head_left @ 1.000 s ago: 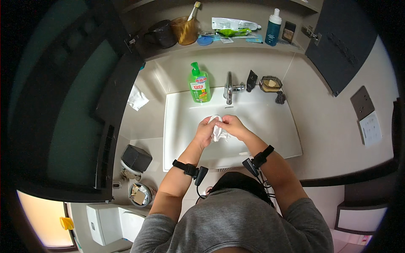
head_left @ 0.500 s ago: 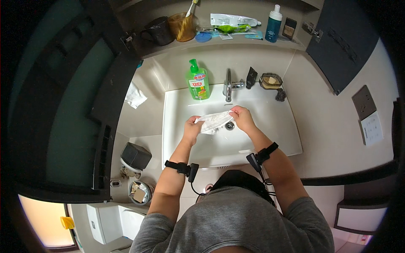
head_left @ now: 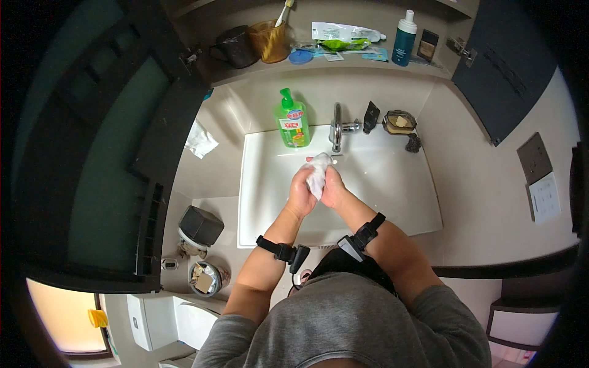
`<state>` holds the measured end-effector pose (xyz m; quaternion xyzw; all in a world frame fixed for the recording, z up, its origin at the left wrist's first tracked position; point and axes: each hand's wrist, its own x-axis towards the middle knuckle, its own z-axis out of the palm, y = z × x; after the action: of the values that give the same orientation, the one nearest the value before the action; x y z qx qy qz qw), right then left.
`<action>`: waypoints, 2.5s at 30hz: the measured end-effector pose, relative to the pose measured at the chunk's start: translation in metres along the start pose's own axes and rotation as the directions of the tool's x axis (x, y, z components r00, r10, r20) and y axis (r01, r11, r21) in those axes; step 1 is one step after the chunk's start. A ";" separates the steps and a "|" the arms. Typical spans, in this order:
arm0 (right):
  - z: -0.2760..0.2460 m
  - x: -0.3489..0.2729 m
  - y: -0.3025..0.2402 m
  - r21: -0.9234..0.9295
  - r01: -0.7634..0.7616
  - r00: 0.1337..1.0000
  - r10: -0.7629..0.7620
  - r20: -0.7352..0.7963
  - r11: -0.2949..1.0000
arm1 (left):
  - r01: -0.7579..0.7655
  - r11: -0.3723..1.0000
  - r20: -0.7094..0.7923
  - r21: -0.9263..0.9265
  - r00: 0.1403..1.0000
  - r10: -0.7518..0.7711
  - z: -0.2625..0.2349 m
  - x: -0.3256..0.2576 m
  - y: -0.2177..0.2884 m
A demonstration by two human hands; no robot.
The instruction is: Cleaning bathroom walls and a mirror using a long-handled flat mop.
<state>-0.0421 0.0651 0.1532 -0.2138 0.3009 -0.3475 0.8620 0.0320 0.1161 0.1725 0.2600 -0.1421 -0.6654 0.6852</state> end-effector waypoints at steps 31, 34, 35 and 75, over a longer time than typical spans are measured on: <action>-0.010 -0.015 -0.033 -0.628 0.152 0.975 -0.222 -0.033 0.763 | -0.059 0.920 -0.008 -0.388 0.998 0.060 -0.050 0.002 0.036; -0.002 -0.018 -0.034 -0.556 0.334 0.905 -0.424 -0.036 0.761 | 0.026 0.945 0.018 -0.327 1.000 -0.021 -0.048 0.002 0.032; 0.003 -0.020 -0.035 -0.288 0.240 0.967 -0.201 0.160 0.927 | 0.115 0.952 0.026 -0.283 0.993 -0.112 -0.046 0.001 0.029; 0.038 -0.049 -0.051 -0.036 0.167 0.986 -0.166 0.032 0.985 | 0.258 0.841 0.020 0.476 0.952 -0.304 -0.075 -0.046 -0.005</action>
<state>-0.0686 0.0727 0.2280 -0.2598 0.2761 -0.4095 0.8298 0.0652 0.1736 0.1150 0.4036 -0.2910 -0.7162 0.4893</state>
